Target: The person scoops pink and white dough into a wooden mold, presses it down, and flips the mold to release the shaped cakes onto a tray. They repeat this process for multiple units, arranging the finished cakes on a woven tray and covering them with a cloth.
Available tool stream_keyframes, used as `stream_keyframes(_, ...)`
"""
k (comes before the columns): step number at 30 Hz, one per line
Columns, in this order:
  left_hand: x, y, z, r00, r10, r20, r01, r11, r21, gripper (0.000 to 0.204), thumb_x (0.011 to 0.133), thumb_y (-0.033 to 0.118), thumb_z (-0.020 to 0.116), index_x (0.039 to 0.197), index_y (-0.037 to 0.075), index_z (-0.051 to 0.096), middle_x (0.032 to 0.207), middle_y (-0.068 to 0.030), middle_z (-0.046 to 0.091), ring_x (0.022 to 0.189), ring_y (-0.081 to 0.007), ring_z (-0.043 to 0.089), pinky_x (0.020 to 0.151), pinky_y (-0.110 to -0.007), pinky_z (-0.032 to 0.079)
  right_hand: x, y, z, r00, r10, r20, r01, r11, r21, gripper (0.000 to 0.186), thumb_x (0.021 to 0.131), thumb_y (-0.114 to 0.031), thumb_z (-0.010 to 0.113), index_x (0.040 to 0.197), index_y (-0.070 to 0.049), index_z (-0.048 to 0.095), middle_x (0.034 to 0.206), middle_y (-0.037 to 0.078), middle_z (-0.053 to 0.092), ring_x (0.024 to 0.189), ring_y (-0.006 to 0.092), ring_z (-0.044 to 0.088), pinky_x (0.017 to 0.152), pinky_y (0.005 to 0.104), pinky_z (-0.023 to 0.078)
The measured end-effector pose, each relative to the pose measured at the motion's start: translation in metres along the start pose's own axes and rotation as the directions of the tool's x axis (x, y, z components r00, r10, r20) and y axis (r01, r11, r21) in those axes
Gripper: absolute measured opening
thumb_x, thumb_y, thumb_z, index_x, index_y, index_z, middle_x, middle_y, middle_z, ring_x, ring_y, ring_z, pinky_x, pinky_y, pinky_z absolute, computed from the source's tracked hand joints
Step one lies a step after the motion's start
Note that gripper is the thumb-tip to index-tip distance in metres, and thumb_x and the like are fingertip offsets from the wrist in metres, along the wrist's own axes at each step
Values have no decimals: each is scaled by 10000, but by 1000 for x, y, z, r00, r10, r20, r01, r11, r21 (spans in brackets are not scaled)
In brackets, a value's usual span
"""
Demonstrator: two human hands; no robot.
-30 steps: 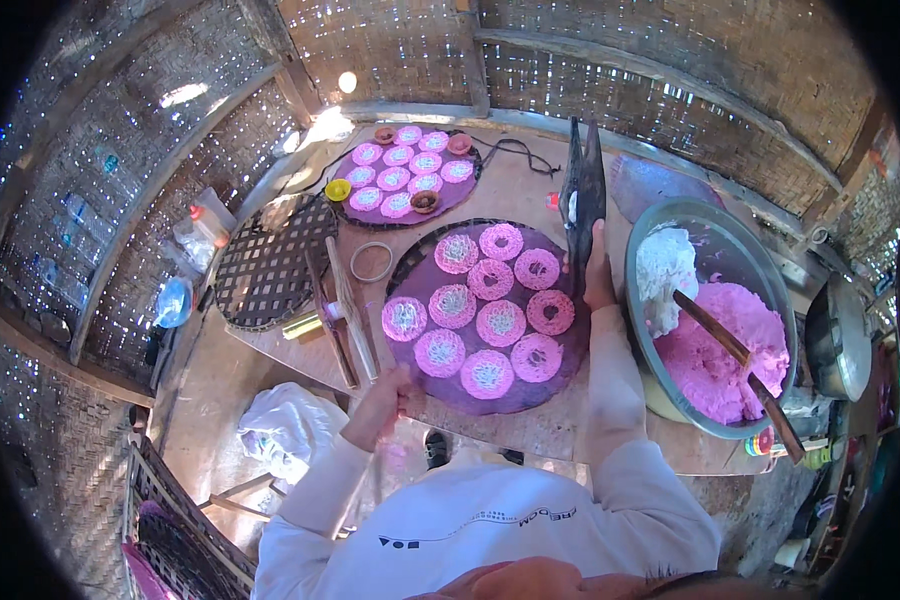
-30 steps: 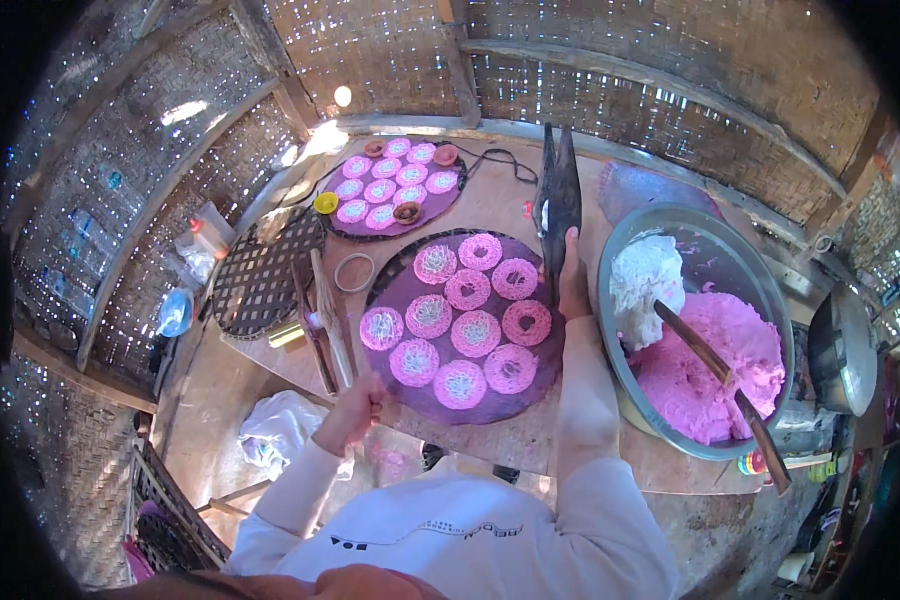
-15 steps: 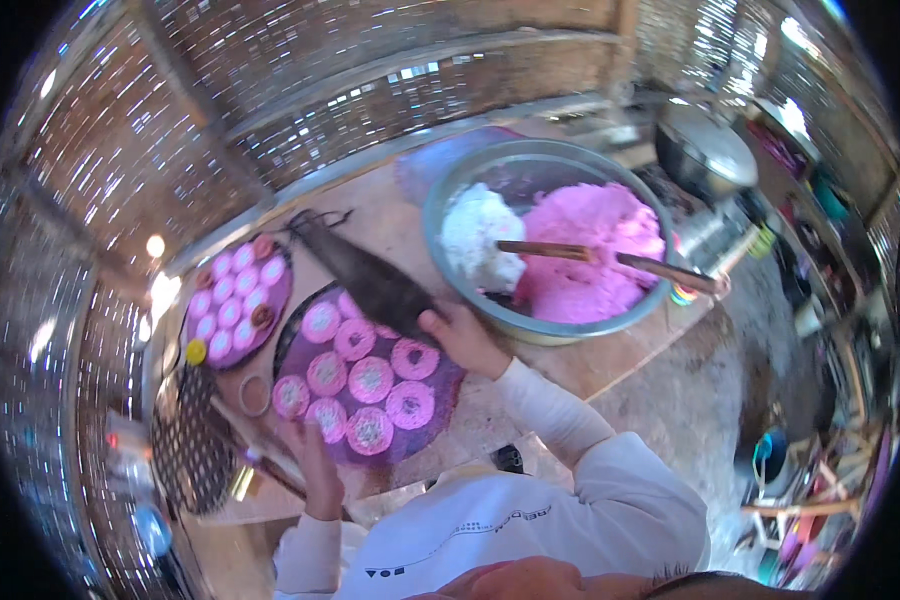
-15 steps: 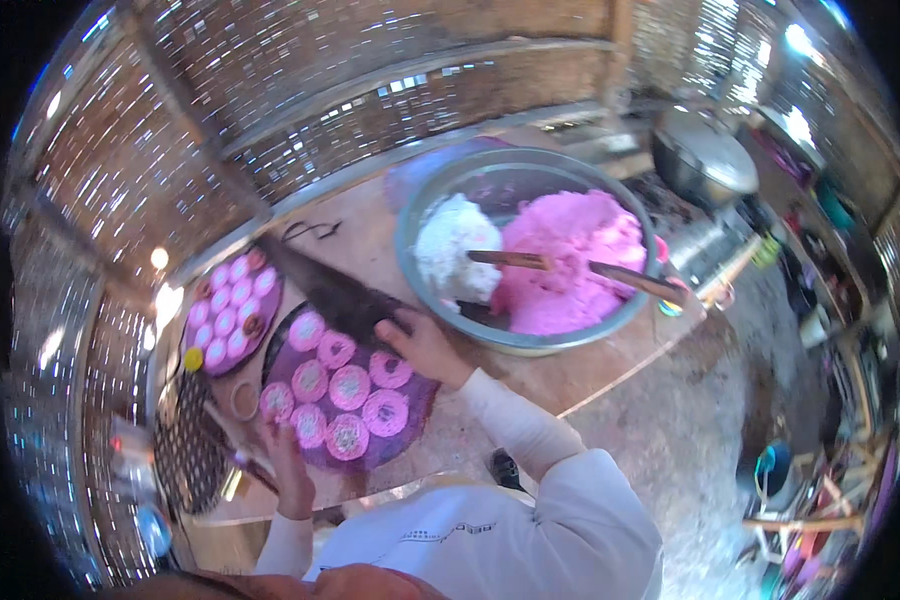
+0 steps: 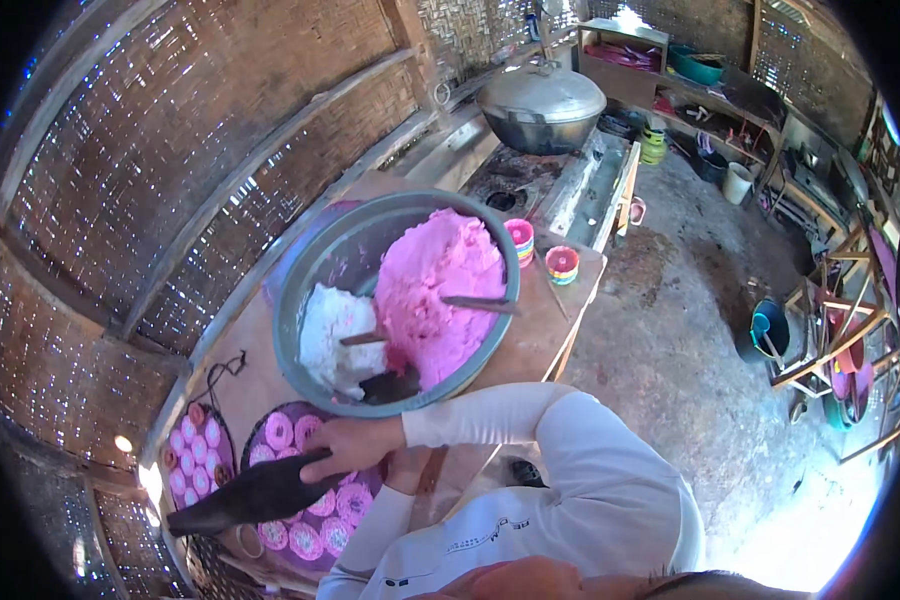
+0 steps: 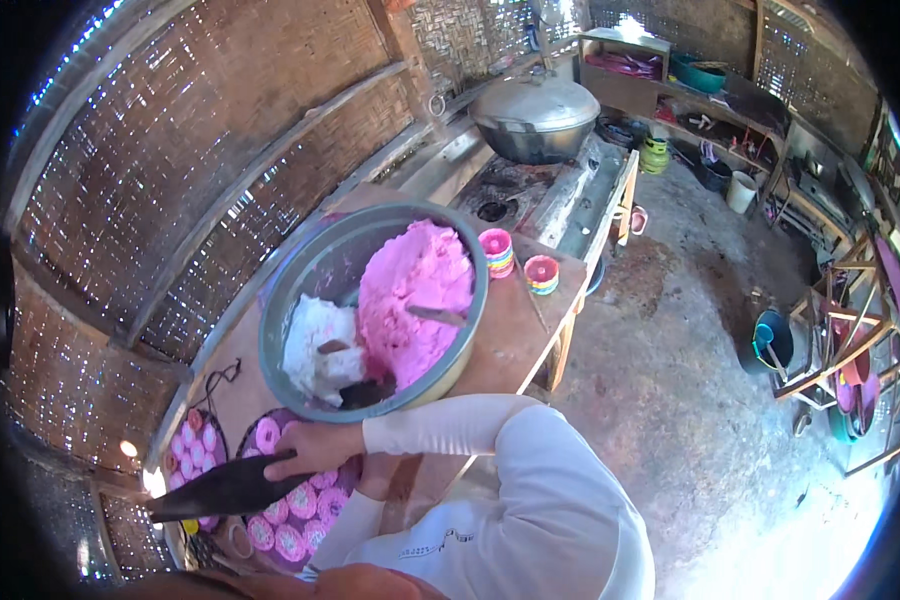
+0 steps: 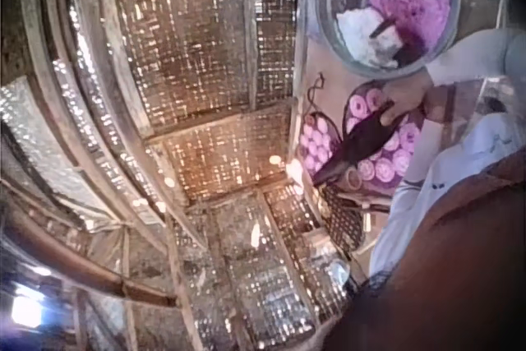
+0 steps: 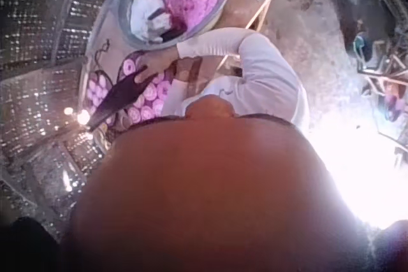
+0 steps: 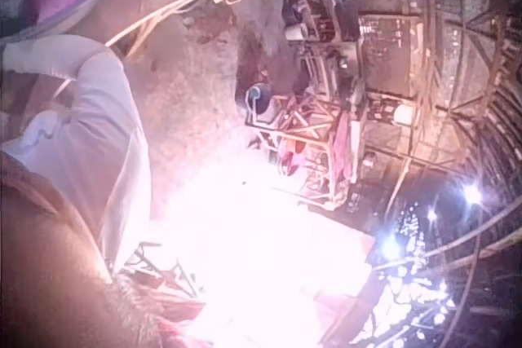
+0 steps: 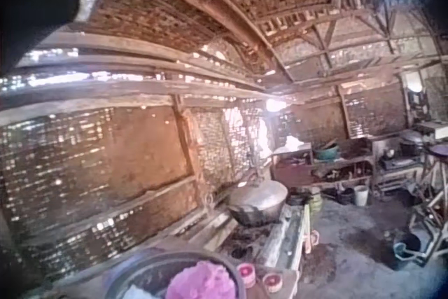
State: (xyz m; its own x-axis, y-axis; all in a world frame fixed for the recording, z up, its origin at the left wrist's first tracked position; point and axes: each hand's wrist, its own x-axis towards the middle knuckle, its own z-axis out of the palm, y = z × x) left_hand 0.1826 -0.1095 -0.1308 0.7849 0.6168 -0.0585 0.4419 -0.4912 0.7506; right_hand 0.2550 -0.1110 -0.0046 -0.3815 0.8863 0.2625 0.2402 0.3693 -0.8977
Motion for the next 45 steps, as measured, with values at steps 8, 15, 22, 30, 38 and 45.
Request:
stream_keyframes(8, 32, -6, 12, 992, -116, -44, 116, 993, 2, 401, 801, 166, 600, 1165, 19, 520, 1054, -122, 571, 1037, -252, 520, 888, -351, 407, 5, 12, 2, 1000, -21, 18, 20, 998, 63, 601, 834, -574, 494, 763, 18, 559, 648, 165, 561, 614, 280, 554, 569, 409, 404)
stream_keyframes(15, 54, -27, -18, 972, -224, -66, 222, 974, -33, 389, 791, 171, 607, 1141, 17, 536, 1029, -131, 581, 1002, -265, 535, 861, -358, 417, 40, 15, -7, 997, 8, 83, -16, 995, 97, 666, 803, -635, 479, 907, 12, 598, 796, 182, 616, 755, 304, 603, 674, 417, 447)
stream_keyframes(22, 97, -46, -58, 959, -283, -18, 279, 953, -117, 379, 781, 177, 614, 1117, 16, 551, 1003, -141, 592, 968, -277, 549, 834, -366, 427, 80, 39, -43, 1000, -1, -8, 2, 990, 142, 743, 815, -690, 405, 815, 24, 611, 703, 148, 601, 663, 274, 585, 638, 403, 431)
stream_keyframes(30, 108, -65, -81, 948, -316, -17, 309, 936, -171, 367, 769, 182, 622, 1090, 14, 569, 974, -152, 603, 929, -291, 566, 802, -374, 439, 123, 64, -34, 993, 48, -112, -26, 981, 191, 790, 791, -730, 397, 825, 27, 620, 713, 141, 608, 693, 264, 596, 653, 398, 431)
stream_keyframes(38, 9, -24, -46, 912, -114, -394, 69, 990, -126, 356, 757, 188, 630, 1063, 12, 587, 945, -163, 615, 889, -306, 583, 771, -383, 450, 104, 37, -40, 977, -80, -198, 167, 861, 481, 566, 912, -445, 477, 1157, 62, 529, 1019, 98, 609, 933, 155, 535, 843, 317, 435)
stream_keyframes(45, -194, -41, -101, 510, -62, -858, 463, 860, 213, 359, 808, 175, 612, 1124, 19, 544, 1007, -168, 590, 931, -329, 548, 825, -389, 422, 108, 92, -19, 941, 286, -181, -193, 893, 407, 444, 869, -491, 537, 862, -53, 609, 697, 14, 567, 600, 108, 507, 581, 252, 405)
